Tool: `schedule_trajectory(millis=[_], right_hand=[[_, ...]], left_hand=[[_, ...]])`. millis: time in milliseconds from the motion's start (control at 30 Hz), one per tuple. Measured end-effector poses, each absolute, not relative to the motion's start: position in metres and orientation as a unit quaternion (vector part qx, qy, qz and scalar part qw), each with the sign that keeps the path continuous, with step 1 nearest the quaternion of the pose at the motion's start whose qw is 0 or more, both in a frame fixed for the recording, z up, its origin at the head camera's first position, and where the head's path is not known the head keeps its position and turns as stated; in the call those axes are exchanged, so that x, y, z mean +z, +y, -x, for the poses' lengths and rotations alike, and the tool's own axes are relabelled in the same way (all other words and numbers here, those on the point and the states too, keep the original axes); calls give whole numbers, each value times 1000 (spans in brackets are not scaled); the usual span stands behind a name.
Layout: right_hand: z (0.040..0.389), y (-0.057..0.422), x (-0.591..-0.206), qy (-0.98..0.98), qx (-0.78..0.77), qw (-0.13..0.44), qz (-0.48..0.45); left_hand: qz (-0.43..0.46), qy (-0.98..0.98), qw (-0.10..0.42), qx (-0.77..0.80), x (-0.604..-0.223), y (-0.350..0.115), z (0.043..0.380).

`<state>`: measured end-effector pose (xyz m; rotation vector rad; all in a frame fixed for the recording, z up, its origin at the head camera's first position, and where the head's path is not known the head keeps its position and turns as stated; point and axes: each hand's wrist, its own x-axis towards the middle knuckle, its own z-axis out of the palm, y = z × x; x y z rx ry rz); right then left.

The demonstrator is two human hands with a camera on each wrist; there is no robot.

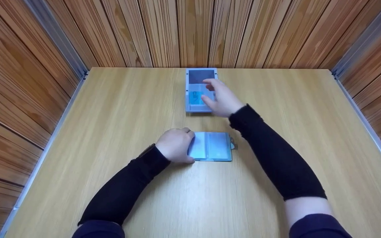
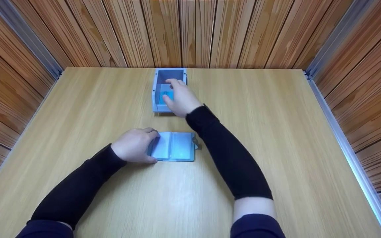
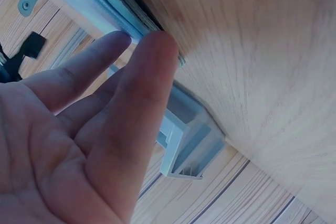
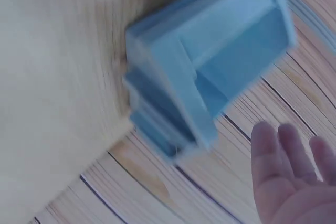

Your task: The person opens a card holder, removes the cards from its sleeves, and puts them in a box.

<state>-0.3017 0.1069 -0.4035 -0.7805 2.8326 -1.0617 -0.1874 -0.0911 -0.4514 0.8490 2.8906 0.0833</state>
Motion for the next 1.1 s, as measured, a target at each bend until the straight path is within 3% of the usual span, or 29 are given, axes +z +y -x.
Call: schedule_trajectory(millis=[167, 467, 1100], right_hand=[[271, 139, -409, 914, -297, -4, 277], [223, 161, -441, 939, -188, 74, 278], [219, 165, -460, 943, -144, 81, 287]], left_hand=[[-278, 958, 65, 29, -452, -91, 187], [-276, 959, 60, 29, -451, -91, 187], [-280, 958, 52, 31, -451, -91, 187]])
